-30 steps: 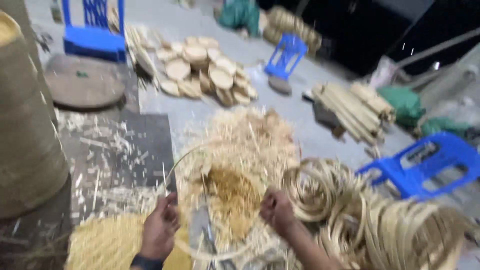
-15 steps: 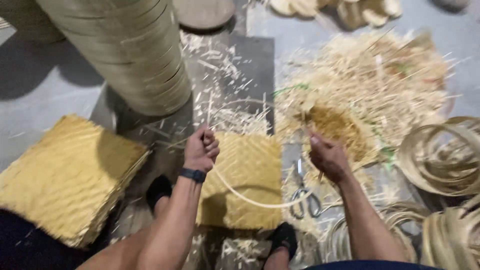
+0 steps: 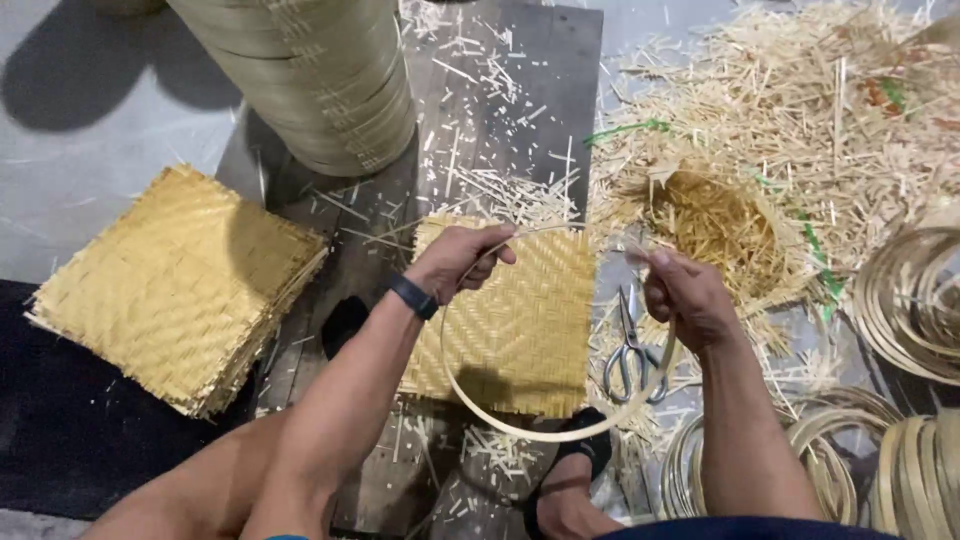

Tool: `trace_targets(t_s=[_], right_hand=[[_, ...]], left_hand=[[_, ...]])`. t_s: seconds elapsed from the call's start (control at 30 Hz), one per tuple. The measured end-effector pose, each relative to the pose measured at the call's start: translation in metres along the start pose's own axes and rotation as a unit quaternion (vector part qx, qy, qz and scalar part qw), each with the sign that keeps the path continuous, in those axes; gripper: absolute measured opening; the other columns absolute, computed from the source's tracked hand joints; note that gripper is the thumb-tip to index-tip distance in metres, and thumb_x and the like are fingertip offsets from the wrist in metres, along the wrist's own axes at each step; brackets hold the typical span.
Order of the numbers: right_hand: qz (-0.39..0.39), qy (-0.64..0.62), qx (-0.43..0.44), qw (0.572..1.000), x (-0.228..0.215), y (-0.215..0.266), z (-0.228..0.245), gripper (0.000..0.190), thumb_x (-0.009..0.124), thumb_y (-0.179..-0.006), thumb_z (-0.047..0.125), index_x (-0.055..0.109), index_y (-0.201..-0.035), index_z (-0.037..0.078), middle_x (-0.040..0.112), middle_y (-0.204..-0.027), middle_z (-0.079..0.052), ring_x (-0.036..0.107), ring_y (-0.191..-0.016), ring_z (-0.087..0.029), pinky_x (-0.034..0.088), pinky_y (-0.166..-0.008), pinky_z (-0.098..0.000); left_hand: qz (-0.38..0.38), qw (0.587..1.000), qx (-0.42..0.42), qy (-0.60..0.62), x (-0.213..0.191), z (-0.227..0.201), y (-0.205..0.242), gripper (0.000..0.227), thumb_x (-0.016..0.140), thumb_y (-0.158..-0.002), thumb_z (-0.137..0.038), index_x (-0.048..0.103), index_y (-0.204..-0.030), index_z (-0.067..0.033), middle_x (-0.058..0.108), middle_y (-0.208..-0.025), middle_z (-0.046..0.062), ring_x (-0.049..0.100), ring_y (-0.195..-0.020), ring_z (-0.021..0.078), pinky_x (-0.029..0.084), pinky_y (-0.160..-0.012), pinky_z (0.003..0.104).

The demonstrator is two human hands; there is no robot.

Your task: Assembling a circular bamboo basket by fitting a woven base into a rim using a wooden mold and trimming the edges with scissors.

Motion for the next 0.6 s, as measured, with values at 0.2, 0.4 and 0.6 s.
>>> trace_targets(t_s=[0.2, 0.4, 0.6], right_hand=[[-0.056, 0.073, 0.039, 0.995, -0.035, -0.008, -0.017, 0.051, 0.070, -0.098, 0.046, 0.059, -0.082, -0.001, 0.050, -0.061, 0.000, 0.038, -0.047, -0.011, 0.027, -0.042, -0.0291], [-0.084, 0.357, -0.236, 0.900, 0.011, 0.008, 0.030, 0.057, 0.060, -0.105, 0.051, 0.070, -0.105, -0.006, 0.055, -0.081, -0.012, 0.050, -0.067, -0.014, 0.037, -0.054, -0.0299], [-0.006, 0.712, -0.383, 0.588, 0.107, 0.023, 0.055, 0.058, 0.058, -0.096, 0.062, 0.061, -0.078, 0.007, 0.057, -0.068, -0.007, 0.053, -0.060, -0.019, 0.044, -0.052, -0.0360]], left_hand=[[0.018, 1.000, 0.004, 0.005, -0.022, 0.024, -0.007, 0.044, 0.065, -0.101, -0.037, 0.053, -0.065, -0.0142, 0.038, -0.048, -0.007, 0.028, -0.038, 0.0075, 0.021, -0.036, 0.027], [0.007, 0.995, -0.017, 0.101, -0.005, 0.034, 0.003, 0.045, 0.063, -0.103, -0.038, 0.056, -0.067, -0.0127, 0.042, -0.048, -0.006, 0.028, -0.037, 0.0068, 0.022, -0.036, 0.026], [0.065, 0.994, -0.049, 0.068, 0.035, 0.050, 0.028, 0.049, 0.060, -0.104, -0.044, 0.074, -0.085, -0.0012, 0.046, -0.052, -0.003, 0.034, -0.042, 0.0081, 0.026, -0.040, 0.027]])
Point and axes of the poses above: each hand's wrist, its own y-axis away from the middle knuckle, its own x-axis out of the palm, z = x × y, the point moved 4 cm from there along -y, towards the middle knuckle
